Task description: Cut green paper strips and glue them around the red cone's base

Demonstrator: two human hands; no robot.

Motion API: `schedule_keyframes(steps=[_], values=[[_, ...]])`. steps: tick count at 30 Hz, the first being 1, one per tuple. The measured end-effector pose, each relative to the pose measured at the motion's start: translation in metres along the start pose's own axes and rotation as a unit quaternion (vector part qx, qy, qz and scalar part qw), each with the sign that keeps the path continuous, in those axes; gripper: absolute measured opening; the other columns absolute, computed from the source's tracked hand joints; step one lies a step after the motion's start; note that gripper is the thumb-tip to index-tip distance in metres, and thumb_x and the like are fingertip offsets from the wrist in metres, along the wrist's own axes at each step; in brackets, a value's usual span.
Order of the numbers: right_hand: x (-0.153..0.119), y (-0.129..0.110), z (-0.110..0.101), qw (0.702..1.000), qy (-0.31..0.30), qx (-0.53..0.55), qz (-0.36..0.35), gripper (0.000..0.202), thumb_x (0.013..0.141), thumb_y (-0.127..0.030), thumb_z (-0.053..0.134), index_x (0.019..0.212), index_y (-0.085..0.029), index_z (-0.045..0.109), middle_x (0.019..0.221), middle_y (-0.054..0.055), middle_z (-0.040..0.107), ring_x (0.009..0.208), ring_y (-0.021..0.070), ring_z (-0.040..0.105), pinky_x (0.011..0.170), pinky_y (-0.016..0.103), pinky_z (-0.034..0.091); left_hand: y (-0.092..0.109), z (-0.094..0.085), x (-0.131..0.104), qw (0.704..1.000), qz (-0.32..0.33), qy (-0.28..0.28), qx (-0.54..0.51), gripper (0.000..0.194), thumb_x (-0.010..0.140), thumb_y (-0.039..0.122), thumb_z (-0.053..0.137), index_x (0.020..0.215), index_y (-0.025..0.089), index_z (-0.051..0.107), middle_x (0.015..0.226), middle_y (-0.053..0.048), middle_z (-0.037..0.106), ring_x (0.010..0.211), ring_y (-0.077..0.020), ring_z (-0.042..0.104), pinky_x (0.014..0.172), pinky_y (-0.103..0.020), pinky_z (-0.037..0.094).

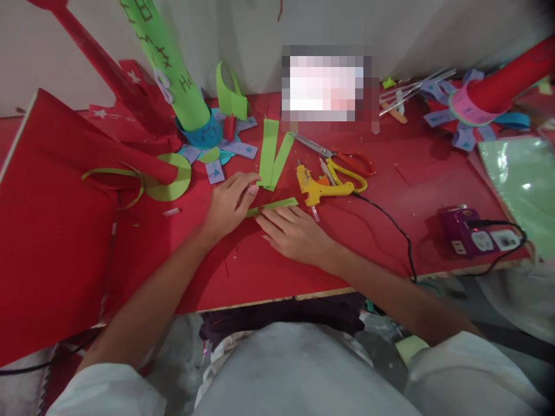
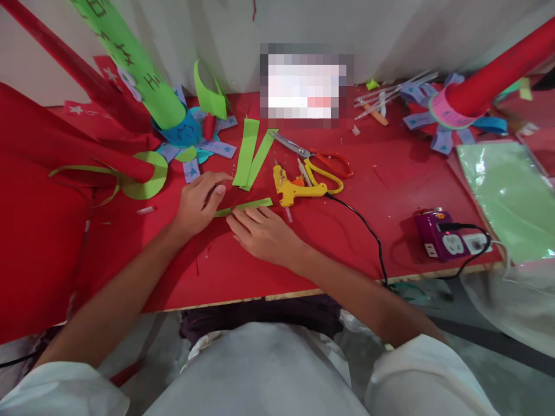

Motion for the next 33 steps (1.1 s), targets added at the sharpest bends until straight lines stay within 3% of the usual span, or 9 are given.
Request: schedule_keyframes(steps=[3, 8, 12, 18, 21, 26, 31, 33], values=[[0.0, 0.0, 0.013, 0.999, -0.042, 0.032, 0.009, 0.039, 0.111, -0.028, 0.05, 0.139, -0.006, 0.065, 0.129, 0.02, 0.075, 0.115, 0.0315, 0.062, 0.098, 0.047, 0.05, 0.005, 0.004, -0.002, 1.0, 0.007, -0.012, -0.005, 0.046, 0.114, 0.045, 0.037, 0.125, 0.017, 0.072, 0.119, -0.011, 0.079, 0.11, -0.0207, 0.074, 0.093, -0.032, 0.056], [-0.002, 0.002, 0.011, 0.998, -0.039, 0.042, 0.006, 0.044, 0.11, -0.037, 0.054, 0.142, -0.008, 0.064, 0.132, 0.021, 0.074, 0.113, 0.0327, 0.064, 0.091, 0.046, 0.051, 0.029, 0.009, -0.007, 0.999, 0.015, -0.009, -0.041, 0.044, 0.114, 0.043, 0.037, 0.125, 0.017, 0.072, 0.118, -0.01, 0.08, 0.11, -0.019, 0.075, 0.094, -0.03, 0.057], [-0.002, -0.002, 0.009, 0.999, -0.022, 0.034, -0.012, 0.041, 0.108, -0.043, 0.06, 0.131, -0.01, 0.069, 0.12, 0.02, 0.077, 0.109, 0.0326, 0.066, 0.09, 0.046, 0.052, 0.051, 0.007, -0.012, 0.999, 0.009, 0.039, -0.032, 0.035, 0.113, 0.036, 0.043, 0.123, 0.016, 0.071, 0.114, -0.009, 0.079, 0.102, -0.0176, 0.075, 0.084, -0.028, 0.055], [-0.008, -0.008, 0.005, 0.997, 0.065, 0.012, -0.036, 0.018, 0.107, -0.024, 0.059, 0.107, -0.016, 0.076, 0.097, 0.009, 0.077, 0.088, 0.0238, 0.066, 0.069, 0.035, 0.049, 0.073, 0.002, -0.019, 0.994, 0.05, 0.094, -0.036, 0.027, 0.11, 0.028, 0.047, 0.123, 0.017, 0.069, 0.087, -0.003, 0.07, 0.077, -0.0134, 0.067, 0.068, -0.024, 0.048], [-0.011, -0.009, 0.004, 0.996, 0.079, 0.005, -0.05, 0.023, 0.103, -0.009, 0.056, 0.104, -0.018, 0.077, 0.094, 0.008, 0.074, 0.087, 0.0216, 0.065, 0.066, 0.033, 0.046, 0.077, 0.003, -0.023, 0.991, 0.075, 0.093, -0.062, 0.027, 0.11, 0.026, 0.047, 0.124, 0.018, 0.068, 0.085, -0.003, 0.067, 0.076, -0.0131, 0.063, 0.069, -0.024, 0.048], [-0.011, -0.007, 0.001, 0.997, 0.061, 0.004, -0.041, 0.026, 0.106, -0.01, 0.053, 0.11, -0.02, 0.076, 0.087, 0.004, 0.071, 0.076, 0.0172, 0.061, 0.059, 0.031, 0.039, 0.071, 0.0, -0.025, 0.978, 0.072, 0.113, -0.16, 0.035, 0.113, 0.034, 0.04, 0.128, 0.019, 0.068, 0.088, -0.005, 0.065, 0.076, -0.014, 0.062, 0.069, -0.027, 0.05], [-0.01, -0.001, -0.005, 0.997, 0.064, 0.051, -0.01, 0.022, 0.107, -0.015, 0.053, 0.096, -0.02, 0.072, 0.086, 0.002, 0.071, 0.074, 0.0153, 0.06, 0.06, 0.032, 0.037, 0.037, -0.018, -0.016, 0.956, 0.001, 0.208, -0.206, 0.039, 0.114, 0.037, 0.037, 0.117, 0.021, 0.072, 0.082, -0.003, 0.063, 0.067, -0.0115, 0.059, 0.061, -0.026, 0.047], [-0.011, 0.002, -0.005, 0.994, 0.061, 0.09, -0.006, 0.022, 0.107, -0.015, 0.052, 0.096, -0.02, 0.071, 0.087, 0.003, 0.073, 0.079, 0.0155, 0.063, 0.064, 0.031, 0.04, 0.023, -0.022, -0.01, 0.966, -0.002, 0.206, -0.156, 0.03, 0.112, 0.032, 0.045, 0.113, 0.02, 0.072, 0.075, 0.0, 0.063, 0.059, -0.009, 0.054, 0.055, -0.023, 0.042]])
Point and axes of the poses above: each hand's wrist, its own x-axis towards the middle knuckle, its own z-axis out of the palm, y = z × x, the point moved 6 cm from there along x, towards the middle knuckle
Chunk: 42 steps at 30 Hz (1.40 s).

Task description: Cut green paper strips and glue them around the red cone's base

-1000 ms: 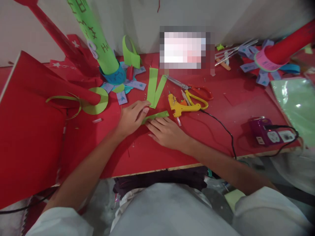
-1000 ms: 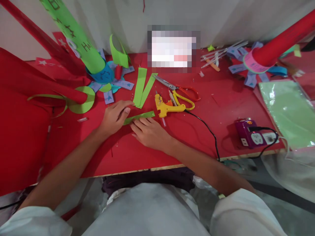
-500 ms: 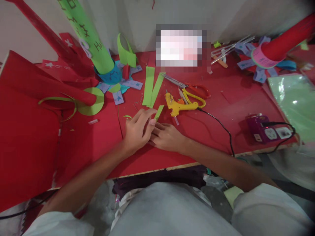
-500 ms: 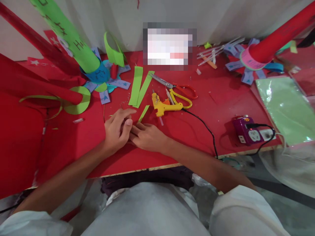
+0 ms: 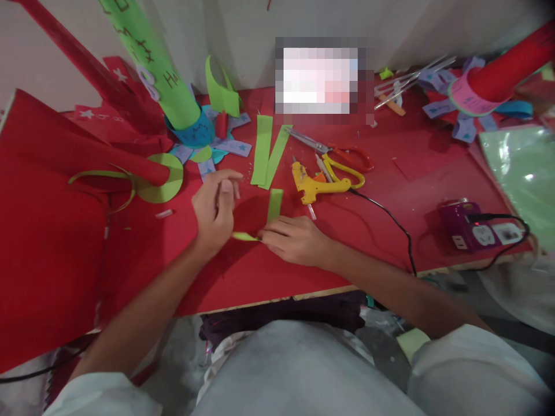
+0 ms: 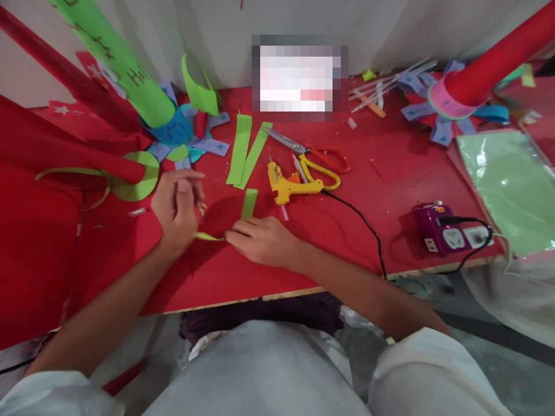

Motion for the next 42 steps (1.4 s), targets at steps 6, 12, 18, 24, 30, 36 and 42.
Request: schedule_keyframes(steps=[6, 12, 18, 24, 30, 36, 42], values=[[-0.004, 0.004, -0.007, 0.99, 0.039, 0.135, -0.013, 0.016, 0.104, -0.015, 0.056, 0.107, -0.018, 0.071, 0.096, 0.007, 0.076, 0.088, 0.0184, 0.069, 0.074, 0.03, 0.051, -0.014, 0.02, -0.01, 0.946, 0.168, -0.231, 0.153, 0.026, 0.099, 0.014, 0.053, 0.111, 0.02, 0.076, 0.083, 0.0, 0.079, 0.06, -0.0085, 0.065, 0.059, -0.021, 0.045], [-0.002, 0.013, -0.012, 0.981, 0.067, 0.175, 0.052, 0.018, 0.106, -0.017, 0.055, 0.105, -0.018, 0.073, 0.094, 0.007, 0.079, 0.088, 0.0179, 0.073, 0.08, 0.029, 0.057, -0.005, 0.034, -0.035, 0.871, 0.253, -0.366, 0.208, 0.027, 0.103, 0.024, 0.05, 0.107, 0.021, 0.076, 0.075, -0.001, 0.076, 0.061, -0.0131, 0.067, 0.053, -0.028, 0.035], [-0.002, 0.022, -0.013, 0.975, 0.092, 0.164, 0.119, 0.022, 0.109, -0.02, 0.052, 0.121, -0.018, 0.07, 0.099, 0.008, 0.08, 0.091, 0.0181, 0.075, 0.084, 0.029, 0.06, -0.001, 0.027, -0.036, 0.864, 0.254, -0.364, 0.236, 0.032, 0.104, 0.024, 0.047, 0.083, 0.02, 0.072, 0.064, -0.001, 0.07, 0.055, -0.0137, 0.063, 0.052, -0.031, 0.029], [-0.009, 0.033, -0.008, 0.951, 0.135, 0.178, 0.213, 0.048, 0.109, -0.038, 0.06, 0.151, -0.019, 0.05, 0.082, 0.0, 0.075, 0.068, 0.0142, 0.069, 0.069, 0.024, 0.059, -0.001, 0.018, -0.034, 0.862, 0.21, -0.421, 0.189, 0.027, 0.1, 0.014, 0.053, 0.11, 0.021, 0.077, 0.092, -0.003, 0.083, 0.07, -0.015, 0.073, 0.061, -0.031, 0.041], [-0.009, 0.032, -0.009, 0.96, 0.122, 0.125, 0.217, 0.04, 0.11, -0.032, 0.055, 0.15, -0.026, 0.057, 0.098, 0.004, 0.079, 0.07, 0.0144, 0.069, 0.072, 0.026, 0.061, -0.005, 0.015, -0.036, 0.854, 0.206, -0.437, 0.192, 0.038, 0.103, 0.017, 0.05, 0.133, 0.021, 0.073, 0.092, -0.005, 0.082, 0.073, -0.0161, 0.074, 0.062, -0.03, 0.043], [0.0, 0.026, -0.019, 0.976, 0.116, 0.103, 0.154, 0.026, 0.107, -0.014, 0.051, 0.117, -0.021, 0.073, 0.099, 0.009, 0.075, 0.094, 0.0213, 0.074, 0.083, 0.033, 0.062, -0.012, 0.019, -0.04, 0.862, 0.2, -0.418, 0.205, 0.033, 0.104, 0.021, 0.051, 0.125, 0.023, 0.076, 0.095, -0.005, 0.083, 0.074, -0.0164, 0.075, 0.062, -0.03, 0.044], [-0.003, 0.028, -0.018, 0.983, 0.109, 0.093, 0.116, 0.04, 0.103, -0.002, 0.043, 0.119, -0.023, 0.073, 0.103, 0.009, 0.079, 0.099, 0.0221, 0.075, 0.09, 0.038, 0.062, -0.012, 0.019, -0.04, 0.86, 0.199, -0.422, 0.206, 0.03, 0.103, 0.021, 0.052, 0.121, 0.022, 0.076, 0.086, -0.004, 0.081, 0.07, -0.0148, 0.072, 0.061, -0.03, 0.042]])
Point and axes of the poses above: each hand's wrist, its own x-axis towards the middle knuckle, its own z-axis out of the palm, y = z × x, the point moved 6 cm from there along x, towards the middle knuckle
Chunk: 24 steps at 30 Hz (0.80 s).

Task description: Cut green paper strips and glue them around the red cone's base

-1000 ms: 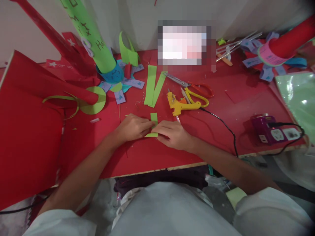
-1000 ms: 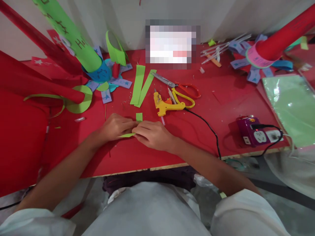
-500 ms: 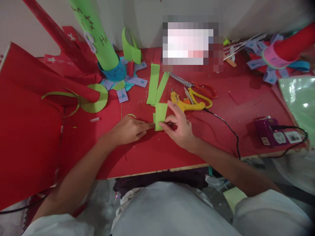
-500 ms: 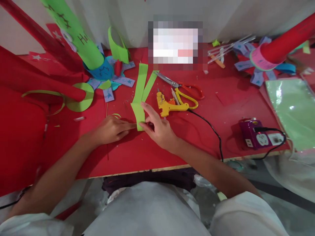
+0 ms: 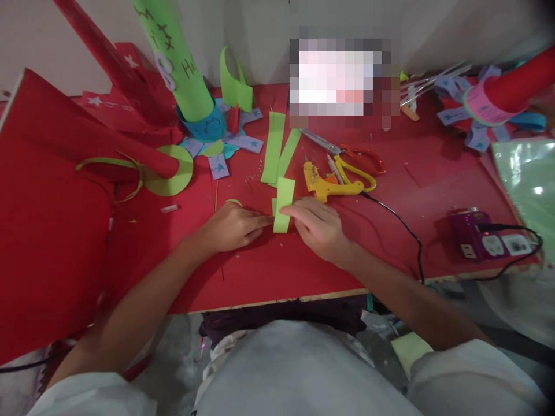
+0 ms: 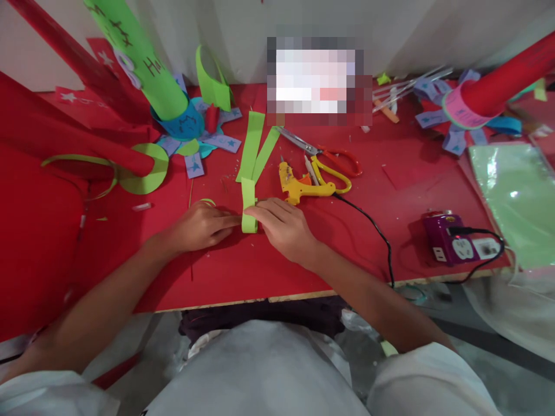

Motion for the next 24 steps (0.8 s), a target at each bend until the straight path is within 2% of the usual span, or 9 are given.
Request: schedule_keyframes(steps=[6, 11, 14, 17, 24], values=[[-0.002, -0.009, -0.003, 0.997, 0.03, -0.034, -0.058, 0.03, 0.102, -0.003, 0.053, 0.115, -0.022, 0.072, 0.098, 0.007, 0.08, 0.098, 0.0216, 0.077, 0.088, 0.036, 0.062, 0.0, -0.001, -0.001, 1.0, 0.003, -0.005, -0.021, 0.024, 0.103, 0.02, 0.053, 0.112, 0.021, 0.076, 0.089, -0.004, 0.081, 0.072, -0.0152, 0.073, 0.063, -0.03, 0.042], [-0.005, -0.009, -0.001, 0.997, 0.001, -0.056, -0.046, 0.029, 0.102, -0.006, 0.055, 0.111, -0.026, 0.074, 0.097, 0.006, 0.078, 0.095, 0.0211, 0.074, 0.087, 0.036, 0.061, 0.001, -0.001, 0.0, 1.0, 0.001, -0.004, -0.014, 0.027, 0.105, 0.018, 0.05, 0.112, 0.021, 0.076, 0.085, -0.004, 0.079, 0.069, -0.0147, 0.07, 0.062, -0.03, 0.038], [-0.008, -0.007, -0.001, 0.997, 0.023, -0.066, -0.038, 0.028, 0.101, -0.008, 0.059, 0.109, -0.029, 0.076, 0.104, 0.006, 0.077, 0.095, 0.0212, 0.072, 0.087, 0.037, 0.061, 0.002, -0.002, 0.0, 1.0, 0.011, 0.019, 0.001, 0.025, 0.105, 0.019, 0.051, 0.113, 0.02, 0.075, 0.08, -0.003, 0.077, 0.065, -0.0151, 0.067, 0.06, -0.031, 0.036], [-0.011, -0.006, -0.003, 0.997, 0.046, -0.055, -0.038, 0.029, 0.101, -0.008, 0.061, 0.114, -0.029, 0.074, 0.112, 0.006, 0.077, 0.1, 0.0218, 0.073, 0.087, 0.037, 0.062, 0.002, -0.001, -0.001, 1.0, 0.014, 0.016, 0.011, 0.025, 0.105, 0.02, 0.052, 0.113, 0.02, 0.075, 0.078, -0.002, 0.075, 0.064, -0.0151, 0.065, 0.06, -0.031, 0.035], [-0.01, -0.012, -0.004, 0.996, -0.012, -0.058, -0.059, 0.032, 0.102, -0.003, 0.054, 0.122, -0.022, 0.07, 0.114, 0.011, 0.077, 0.108, 0.0245, 0.075, 0.094, 0.039, 0.063, 0.002, 0.0, -0.002, 1.0, 0.004, 0.019, 0.017, 0.028, 0.107, 0.022, 0.049, 0.118, 0.021, 0.074, 0.08, -0.002, 0.076, 0.065, -0.0149, 0.066, 0.06, -0.031, 0.035]])
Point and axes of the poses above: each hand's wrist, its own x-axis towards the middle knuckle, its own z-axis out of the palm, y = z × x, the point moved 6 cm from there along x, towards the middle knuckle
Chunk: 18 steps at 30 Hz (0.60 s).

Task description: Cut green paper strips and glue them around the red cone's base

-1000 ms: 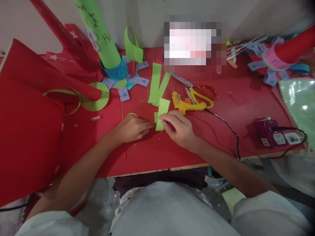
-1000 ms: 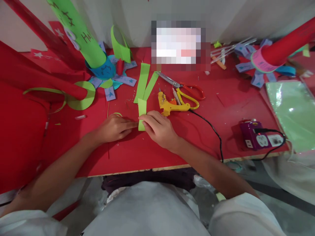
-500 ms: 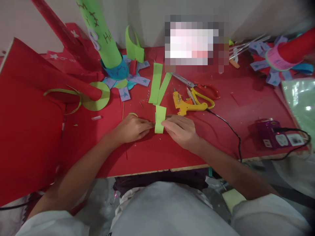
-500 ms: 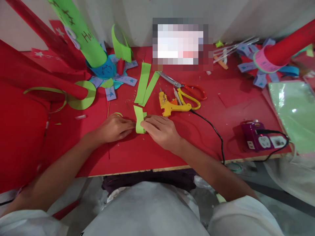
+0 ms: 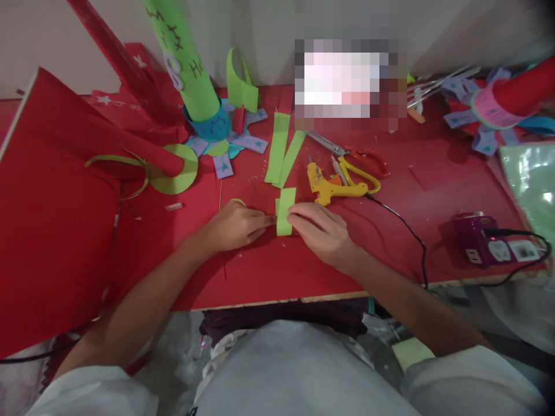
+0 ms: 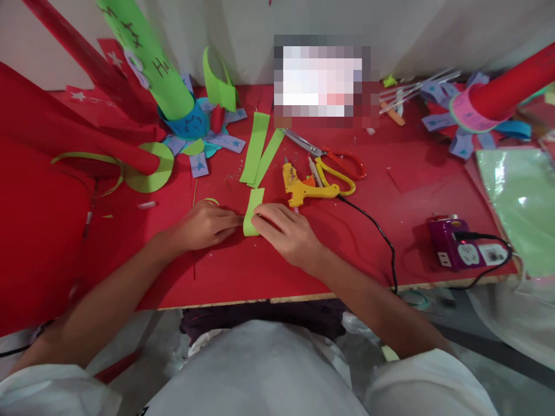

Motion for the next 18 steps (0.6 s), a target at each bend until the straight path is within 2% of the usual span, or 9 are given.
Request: schedule_keyframes(steps=[6, 18], values=[[0.0, 0.002, 0.006, 1.0, -0.022, 0.011, 0.018, 0.033, 0.103, -0.002, 0.049, 0.121, -0.021, 0.069, 0.114, 0.011, 0.079, 0.109, 0.0231, 0.077, 0.095, 0.037, 0.063, -0.002, 0.003, 0.0, 0.999, -0.016, -0.039, 0.005, 0.031, 0.106, 0.021, 0.047, 0.118, 0.022, 0.075, 0.081, -0.004, 0.077, 0.068, -0.015, 0.067, 0.062, -0.029, 0.038], [0.002, 0.004, 0.014, 0.997, -0.067, -0.028, 0.028, 0.029, 0.104, -0.003, 0.048, 0.11, -0.016, 0.073, 0.109, 0.012, 0.081, 0.102, 0.0228, 0.076, 0.091, 0.034, 0.062, -0.002, -0.003, 0.0, 1.0, 0.009, -0.02, 0.0, 0.03, 0.105, 0.02, 0.049, 0.122, 0.021, 0.074, 0.092, -0.004, 0.082, 0.075, -0.0149, 0.073, 0.064, -0.029, 0.04]])
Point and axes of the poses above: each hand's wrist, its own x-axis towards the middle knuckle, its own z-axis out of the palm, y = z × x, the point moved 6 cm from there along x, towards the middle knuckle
